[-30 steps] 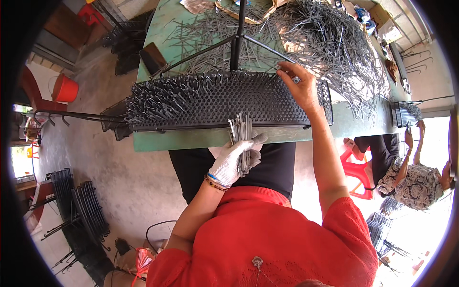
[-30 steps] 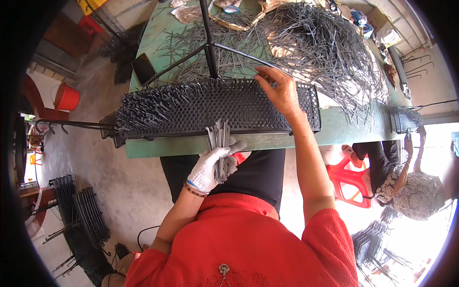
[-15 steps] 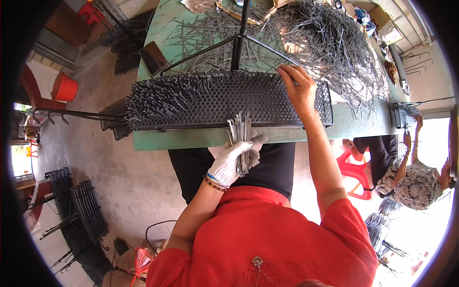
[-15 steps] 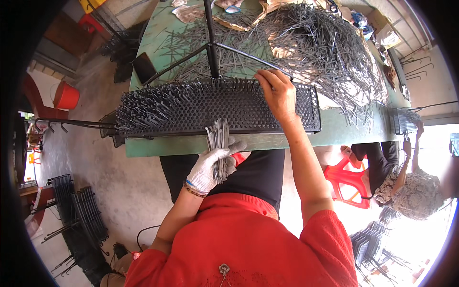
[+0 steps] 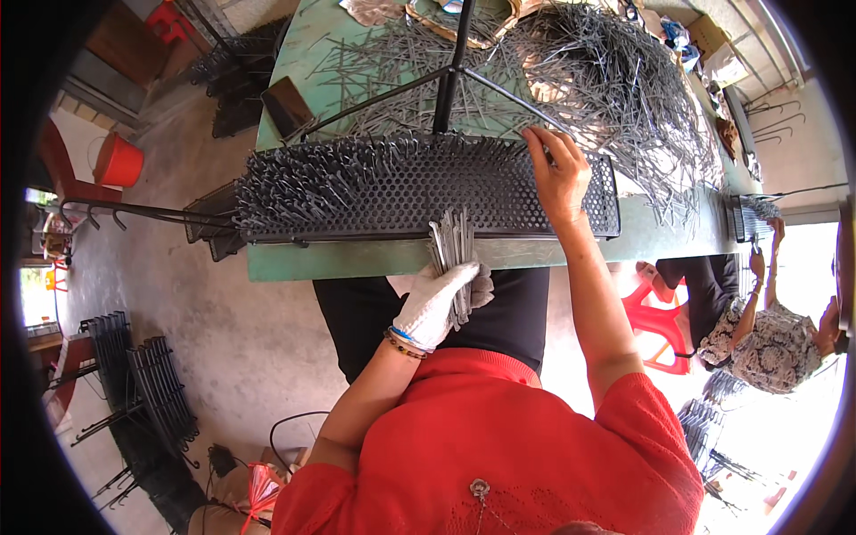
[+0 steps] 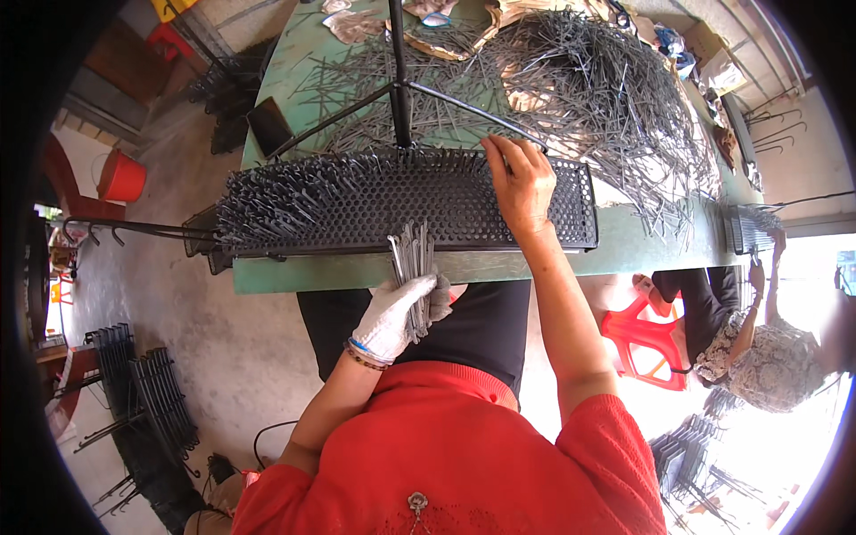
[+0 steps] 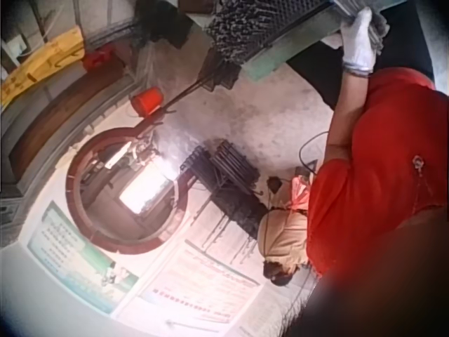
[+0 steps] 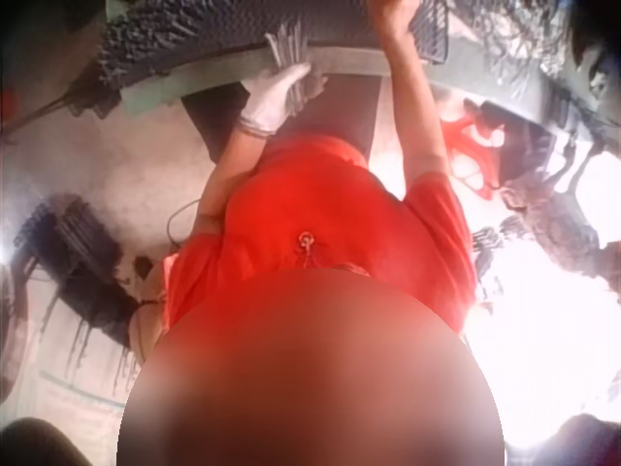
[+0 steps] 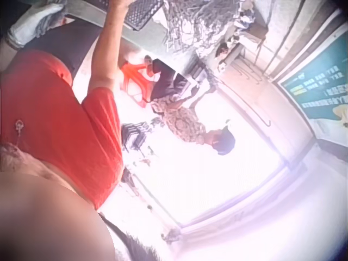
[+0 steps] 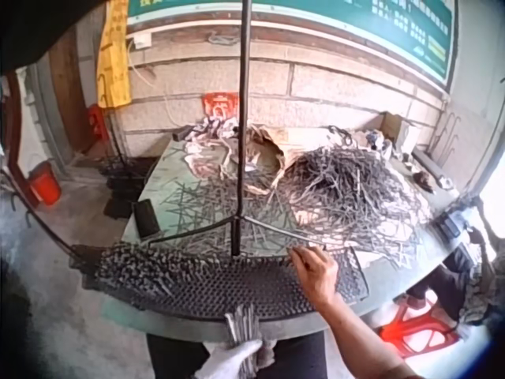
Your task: The person is manually inserting small metal rods one by one into a perforated grate at a workbench.
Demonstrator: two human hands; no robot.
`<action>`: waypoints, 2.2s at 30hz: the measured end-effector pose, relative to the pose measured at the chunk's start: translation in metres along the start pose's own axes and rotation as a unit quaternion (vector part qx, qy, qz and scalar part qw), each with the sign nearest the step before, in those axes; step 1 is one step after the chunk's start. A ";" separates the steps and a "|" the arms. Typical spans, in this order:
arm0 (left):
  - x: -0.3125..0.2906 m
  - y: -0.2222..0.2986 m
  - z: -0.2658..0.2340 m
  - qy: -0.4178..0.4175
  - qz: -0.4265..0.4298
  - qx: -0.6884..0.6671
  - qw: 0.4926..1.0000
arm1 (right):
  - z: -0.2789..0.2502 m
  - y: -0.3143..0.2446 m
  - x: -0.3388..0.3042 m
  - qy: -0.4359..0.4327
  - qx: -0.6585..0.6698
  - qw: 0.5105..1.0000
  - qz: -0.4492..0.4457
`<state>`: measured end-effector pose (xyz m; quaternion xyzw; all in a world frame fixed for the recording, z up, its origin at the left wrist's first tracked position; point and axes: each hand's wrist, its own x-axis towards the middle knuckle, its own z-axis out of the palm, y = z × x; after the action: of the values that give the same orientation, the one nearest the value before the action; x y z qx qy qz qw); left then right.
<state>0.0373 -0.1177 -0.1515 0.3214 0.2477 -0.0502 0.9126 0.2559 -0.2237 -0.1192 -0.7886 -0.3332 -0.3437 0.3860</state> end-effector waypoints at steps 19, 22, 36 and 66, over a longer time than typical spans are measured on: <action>0.000 0.004 -0.002 0.004 0.001 -0.043 0.999 | -0.007 -0.016 -0.005 -0.023 -0.060 0.998 -0.028; 0.000 0.006 -0.003 -0.006 0.010 -0.035 0.999 | -0.016 -0.039 -0.010 -0.096 0.074 0.990 0.067; -0.004 0.012 -0.003 0.005 0.050 -0.014 0.999 | -0.005 -0.074 -0.029 -0.407 0.316 0.797 0.316; -0.001 0.009 -0.011 0.054 0.043 0.011 0.998 | 0.024 -0.058 0.021 -0.151 0.416 0.863 0.245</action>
<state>0.0341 -0.1040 -0.1535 0.3441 0.2819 0.0032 0.8956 0.2283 -0.1703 -0.0918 -0.6532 -0.2958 0.0556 0.6948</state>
